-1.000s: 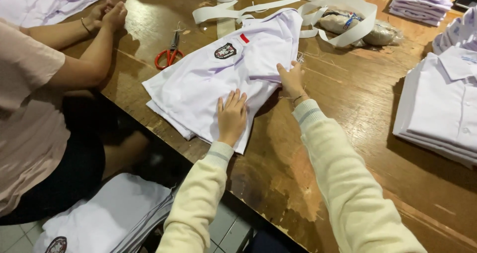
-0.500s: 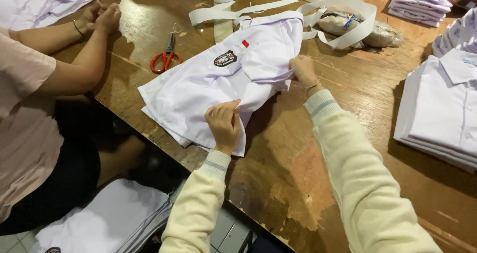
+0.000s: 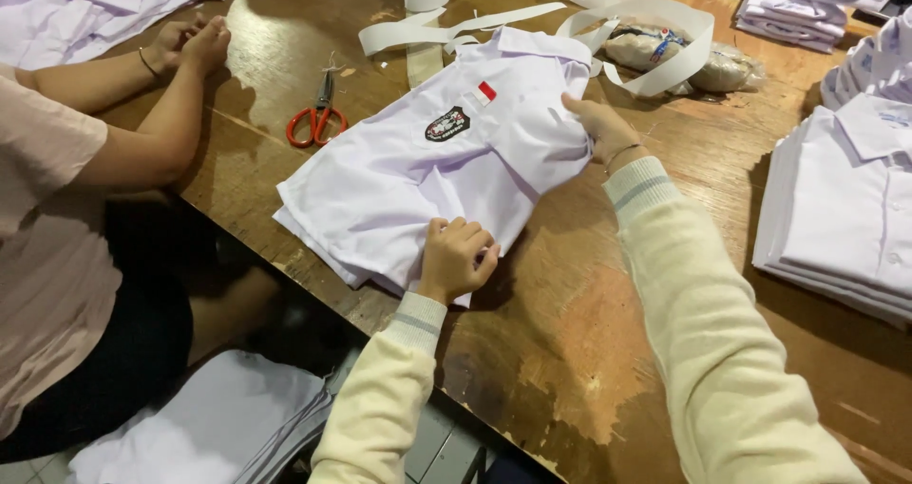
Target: Buttoning the front buttons of a white school shirt and smoothing it out on a wooden table.
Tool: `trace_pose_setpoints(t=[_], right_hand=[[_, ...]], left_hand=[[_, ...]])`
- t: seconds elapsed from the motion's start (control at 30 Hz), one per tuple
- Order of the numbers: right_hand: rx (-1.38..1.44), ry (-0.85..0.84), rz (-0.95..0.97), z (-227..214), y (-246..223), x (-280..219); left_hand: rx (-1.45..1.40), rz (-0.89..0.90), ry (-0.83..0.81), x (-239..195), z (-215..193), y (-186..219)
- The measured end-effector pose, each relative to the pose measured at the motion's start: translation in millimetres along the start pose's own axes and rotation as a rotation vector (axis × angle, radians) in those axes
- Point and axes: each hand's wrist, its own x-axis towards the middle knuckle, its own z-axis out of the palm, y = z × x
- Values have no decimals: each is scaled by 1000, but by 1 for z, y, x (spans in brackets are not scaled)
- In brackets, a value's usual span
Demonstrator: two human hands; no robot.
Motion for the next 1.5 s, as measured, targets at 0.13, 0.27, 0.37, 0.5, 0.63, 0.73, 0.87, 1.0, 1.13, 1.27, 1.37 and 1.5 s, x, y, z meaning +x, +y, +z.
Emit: trace_pose_setpoints(t=[0.13,0.27,0.37,0.5,0.63,0.73,0.87,1.0,1.13,1.27,1.37,1.5], right_hand=[[-612,229,-187,-19,17,43],[-152,132,-256,-26,21,28],[199,3,-248,-24,5,7],[531,36,-139,-20,-20,-25],[634,-292,-213,-11,-49,-121],[428,-389,-329,-35,-47,-134],[146,-543,-549,-88,-30,-173],[-488,-280,-237,-146,-6,-188],[-1036,-146,-82,-179,39,-166],[-1031,-59,-25,-182,63,-157],[-1114,-42,-78,-187,68,-134],[-1102,125,-301,-189,75,-95]], left_hand=[[-20,-159,12,-5,15,-7],[-123,-431,49,3,12,-11],[-261,-502,97,24,1,-11],[-369,-417,246,68,-12,-17],[-466,-456,345,114,-31,-32],[-447,-511,298,138,-39,-54],[-438,-628,127,163,-50,-75],[-353,-743,-286,183,-60,-80],[-272,-731,-547,188,-14,-90],[-3,-472,-677,185,64,-106],[191,-356,-666,189,115,-112],[242,-305,-592,197,163,-114]])
